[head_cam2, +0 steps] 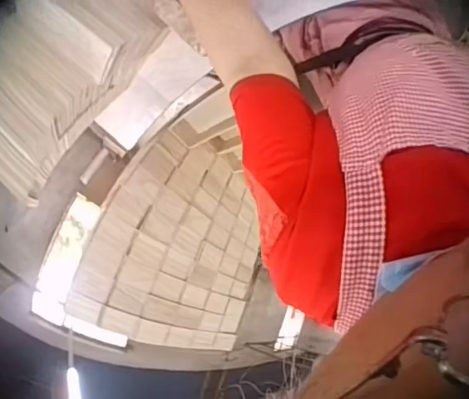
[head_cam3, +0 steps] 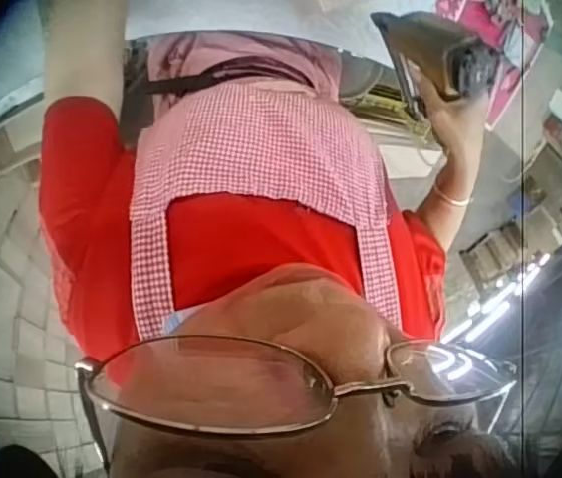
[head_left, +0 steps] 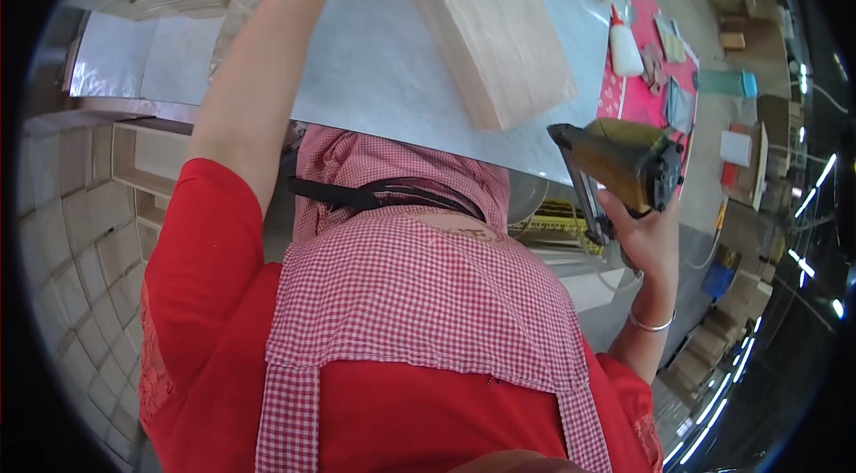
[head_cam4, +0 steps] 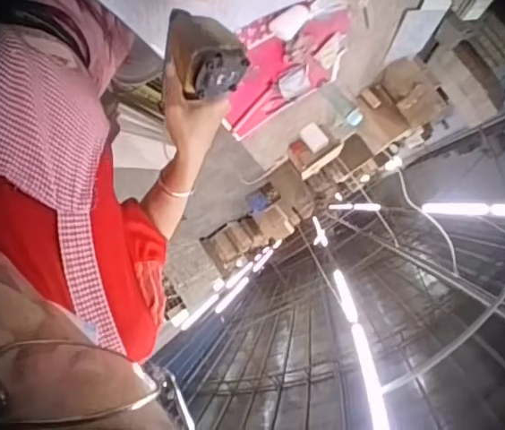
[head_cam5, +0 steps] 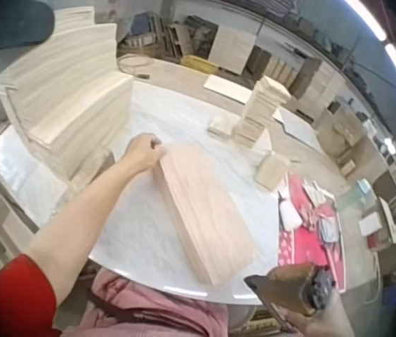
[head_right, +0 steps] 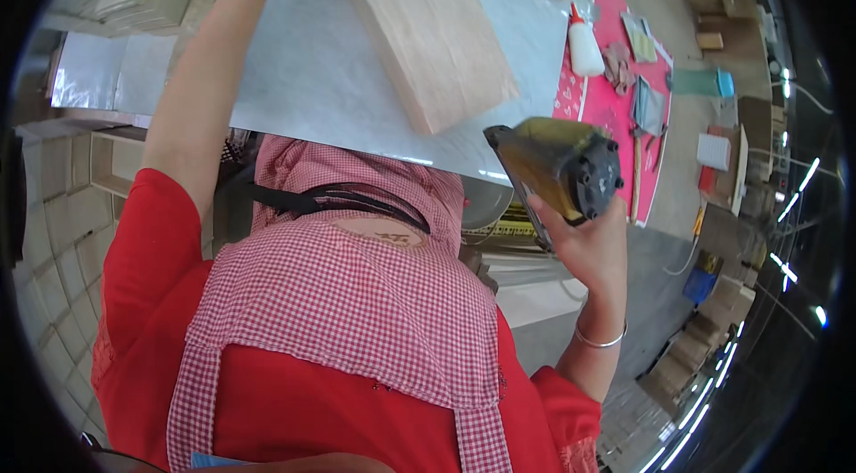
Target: The recorder is assembling wooden boxes by applying glue to the components and securing them with a nail gun and hammer.
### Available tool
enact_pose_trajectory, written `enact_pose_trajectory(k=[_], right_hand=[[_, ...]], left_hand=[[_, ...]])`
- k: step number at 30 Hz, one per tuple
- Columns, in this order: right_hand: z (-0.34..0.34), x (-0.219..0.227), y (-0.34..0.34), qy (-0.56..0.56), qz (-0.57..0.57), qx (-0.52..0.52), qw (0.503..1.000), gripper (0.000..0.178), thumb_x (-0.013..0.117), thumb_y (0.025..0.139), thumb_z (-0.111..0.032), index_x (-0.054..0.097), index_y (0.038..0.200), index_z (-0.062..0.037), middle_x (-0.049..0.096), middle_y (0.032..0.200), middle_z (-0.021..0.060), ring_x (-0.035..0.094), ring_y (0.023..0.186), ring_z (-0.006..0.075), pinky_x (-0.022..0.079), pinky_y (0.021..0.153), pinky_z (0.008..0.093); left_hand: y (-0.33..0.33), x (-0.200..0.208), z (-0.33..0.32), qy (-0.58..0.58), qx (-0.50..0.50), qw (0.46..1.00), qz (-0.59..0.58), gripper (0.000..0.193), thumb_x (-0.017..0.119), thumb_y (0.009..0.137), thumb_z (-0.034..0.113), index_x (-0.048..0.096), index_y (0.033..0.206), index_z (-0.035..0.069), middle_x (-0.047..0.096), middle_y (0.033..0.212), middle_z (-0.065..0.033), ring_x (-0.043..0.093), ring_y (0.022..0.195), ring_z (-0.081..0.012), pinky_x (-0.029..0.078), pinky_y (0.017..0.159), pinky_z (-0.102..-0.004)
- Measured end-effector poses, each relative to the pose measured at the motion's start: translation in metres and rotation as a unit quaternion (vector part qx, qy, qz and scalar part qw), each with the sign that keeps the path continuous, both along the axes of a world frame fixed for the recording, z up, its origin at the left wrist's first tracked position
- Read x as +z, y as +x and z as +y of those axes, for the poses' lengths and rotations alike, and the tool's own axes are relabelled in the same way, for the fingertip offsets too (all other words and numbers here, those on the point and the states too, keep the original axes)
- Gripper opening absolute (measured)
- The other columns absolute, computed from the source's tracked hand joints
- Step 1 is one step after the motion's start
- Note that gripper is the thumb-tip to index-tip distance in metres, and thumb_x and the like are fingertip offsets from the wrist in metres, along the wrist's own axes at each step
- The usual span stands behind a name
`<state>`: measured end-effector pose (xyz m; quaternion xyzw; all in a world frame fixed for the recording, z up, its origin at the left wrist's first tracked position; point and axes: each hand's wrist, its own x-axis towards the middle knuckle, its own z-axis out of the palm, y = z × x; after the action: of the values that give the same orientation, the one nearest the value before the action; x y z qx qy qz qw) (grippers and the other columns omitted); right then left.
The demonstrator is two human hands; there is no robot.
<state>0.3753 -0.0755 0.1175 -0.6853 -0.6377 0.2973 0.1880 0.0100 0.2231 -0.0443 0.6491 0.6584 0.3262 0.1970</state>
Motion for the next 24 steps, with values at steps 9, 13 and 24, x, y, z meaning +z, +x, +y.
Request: enact_pose_trajectory(k=[9,13,24], right_hand=[[0.003,-0.013,0.001,-0.016,0.026,-0.014,0.999,0.03,0.082,0.079,-0.009,0.068,0.1,0.0068,0.074,0.092,0.0131,0.07,0.084,0.0156,0.054,0.075,0.0317],[0.004,-0.009,0.006,-0.031,0.02,-0.017,0.999,0.034,0.083,0.079,-0.009,0.066,0.105,0.0063,0.074,0.096,0.013,0.07,0.087,0.0155,0.054,0.076,0.0313],[0.019,0.002,0.006,-0.049,0.012,0.018,0.999,0.037,0.078,0.084,-0.005,0.062,0.117,0.0033,0.071,0.107,0.0089,0.066,0.095,0.015,0.052,0.084,0.0295]], left_hand=[[0.008,-0.016,-0.005,0.102,0.006,0.995,0.009,0.035,0.062,0.083,0.026,0.068,0.101,-0.004,0.066,0.102,-0.0264,0.063,0.1,-0.0402,0.05,0.089,-0.0444],[0.01,-0.02,-0.007,0.136,0.016,0.99,0.023,0.034,0.063,0.084,0.026,0.067,0.1,-0.004,0.064,0.103,-0.0264,0.062,0.1,-0.0402,0.049,0.09,-0.0442],[0.008,-0.016,-0.008,0.141,0.017,0.99,-0.002,0.032,0.063,0.084,0.025,0.067,0.098,-0.003,0.064,0.103,-0.0248,0.062,0.1,-0.0384,0.049,0.089,-0.0426]])
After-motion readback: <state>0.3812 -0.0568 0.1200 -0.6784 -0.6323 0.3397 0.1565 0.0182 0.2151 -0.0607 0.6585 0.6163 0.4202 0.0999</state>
